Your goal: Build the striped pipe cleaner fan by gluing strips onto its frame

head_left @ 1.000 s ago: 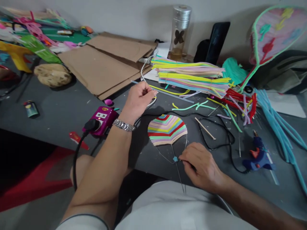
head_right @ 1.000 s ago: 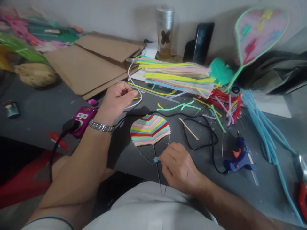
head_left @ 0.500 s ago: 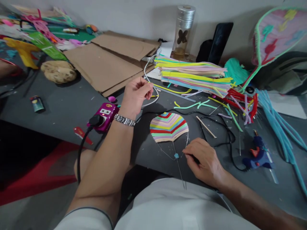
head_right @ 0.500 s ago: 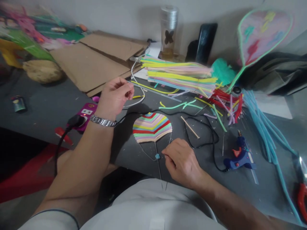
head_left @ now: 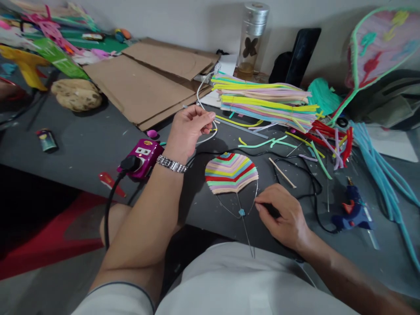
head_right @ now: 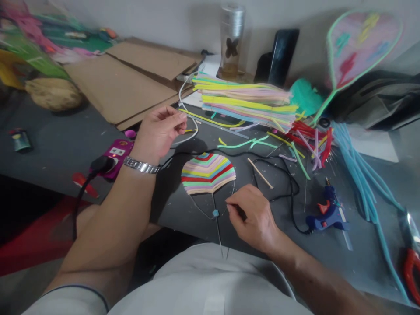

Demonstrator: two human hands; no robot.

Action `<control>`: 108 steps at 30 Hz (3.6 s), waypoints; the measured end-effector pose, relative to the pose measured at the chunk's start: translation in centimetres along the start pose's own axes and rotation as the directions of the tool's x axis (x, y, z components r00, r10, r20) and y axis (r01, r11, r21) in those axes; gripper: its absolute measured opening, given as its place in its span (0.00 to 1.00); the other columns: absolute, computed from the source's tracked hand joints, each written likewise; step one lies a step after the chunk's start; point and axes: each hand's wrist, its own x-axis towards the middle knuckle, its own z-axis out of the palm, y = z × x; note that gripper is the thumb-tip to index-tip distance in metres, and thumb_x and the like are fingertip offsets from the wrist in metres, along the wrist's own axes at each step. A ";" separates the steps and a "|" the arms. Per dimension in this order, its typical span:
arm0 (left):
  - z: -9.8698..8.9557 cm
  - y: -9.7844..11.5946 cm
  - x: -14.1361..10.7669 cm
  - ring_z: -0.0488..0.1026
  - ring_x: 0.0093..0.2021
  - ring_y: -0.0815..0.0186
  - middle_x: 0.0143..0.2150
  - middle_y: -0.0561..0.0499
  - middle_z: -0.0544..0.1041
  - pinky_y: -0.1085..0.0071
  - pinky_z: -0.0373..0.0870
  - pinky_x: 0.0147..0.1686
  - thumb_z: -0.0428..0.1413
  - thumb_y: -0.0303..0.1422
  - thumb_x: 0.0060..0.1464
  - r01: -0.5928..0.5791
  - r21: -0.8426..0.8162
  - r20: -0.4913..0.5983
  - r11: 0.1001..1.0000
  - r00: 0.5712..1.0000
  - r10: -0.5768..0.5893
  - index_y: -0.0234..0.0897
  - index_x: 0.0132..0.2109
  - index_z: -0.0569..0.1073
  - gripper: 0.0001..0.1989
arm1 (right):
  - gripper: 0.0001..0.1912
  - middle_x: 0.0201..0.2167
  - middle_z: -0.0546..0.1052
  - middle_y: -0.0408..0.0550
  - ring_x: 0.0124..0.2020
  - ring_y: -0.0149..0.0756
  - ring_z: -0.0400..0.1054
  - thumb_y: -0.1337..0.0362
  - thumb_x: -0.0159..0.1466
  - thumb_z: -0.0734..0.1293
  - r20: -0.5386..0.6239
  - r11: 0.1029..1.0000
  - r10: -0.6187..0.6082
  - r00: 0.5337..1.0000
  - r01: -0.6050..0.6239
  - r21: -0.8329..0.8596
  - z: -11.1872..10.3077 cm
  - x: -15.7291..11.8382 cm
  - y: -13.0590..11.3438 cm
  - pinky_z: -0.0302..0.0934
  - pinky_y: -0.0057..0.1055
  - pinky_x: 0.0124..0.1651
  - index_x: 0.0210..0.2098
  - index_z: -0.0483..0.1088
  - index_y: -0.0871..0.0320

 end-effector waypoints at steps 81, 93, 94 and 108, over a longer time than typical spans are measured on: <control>0.6 0.6 -0.5 0.58 0.18 0.81 0.23 0.58 0.69 0.82 0.53 0.16 0.67 0.27 0.51 0.210 -0.233 0.065 0.949 0.978 -0.201 0.37 0.26 0.65 0.17 | 0.10 0.28 0.68 0.43 0.31 0.34 0.63 0.67 0.73 0.60 -0.076 0.859 0.291 0.954 -0.225 0.459 -0.7 -1.0 0.0 0.56 0.37 0.36 0.34 0.66 0.55; 0.5 0.1 -0.2 0.62 0.18 0.79 0.21 0.57 0.70 0.81 0.55 0.17 0.67 0.27 0.51 0.111 -0.162 -0.017 0.981 0.993 -0.115 0.37 0.24 0.68 0.15 | 0.07 0.31 0.72 0.43 0.32 0.34 0.67 0.71 0.66 0.68 -0.069 0.927 0.281 0.957 -0.252 0.278 -0.7 -0.5 0.0 0.60 0.35 0.37 0.34 0.68 0.54; 0.5 0.1 -0.2 0.62 0.18 0.79 0.21 0.58 0.70 0.81 0.56 0.17 0.68 0.26 0.50 0.106 -0.163 -0.027 0.981 0.993 -0.112 0.37 0.24 0.68 0.16 | 0.08 0.30 0.72 0.42 0.32 0.34 0.67 0.71 0.66 0.69 -0.072 0.928 0.279 0.958 -0.249 0.279 -0.7 -0.4 0.0 0.61 0.35 0.37 0.34 0.68 0.54; 0.2 -0.4 0.3 0.71 0.23 0.77 0.24 0.57 0.75 0.81 0.63 0.22 0.71 0.24 0.42 0.098 -0.231 -0.096 0.968 0.988 -0.123 0.37 0.28 0.75 0.11 | 0.09 0.30 0.74 0.42 0.33 0.34 0.70 0.71 0.64 0.71 -0.154 0.938 0.309 0.939 -0.273 0.214 -0.2 -0.4 0.2 0.63 0.34 0.37 0.32 0.68 0.54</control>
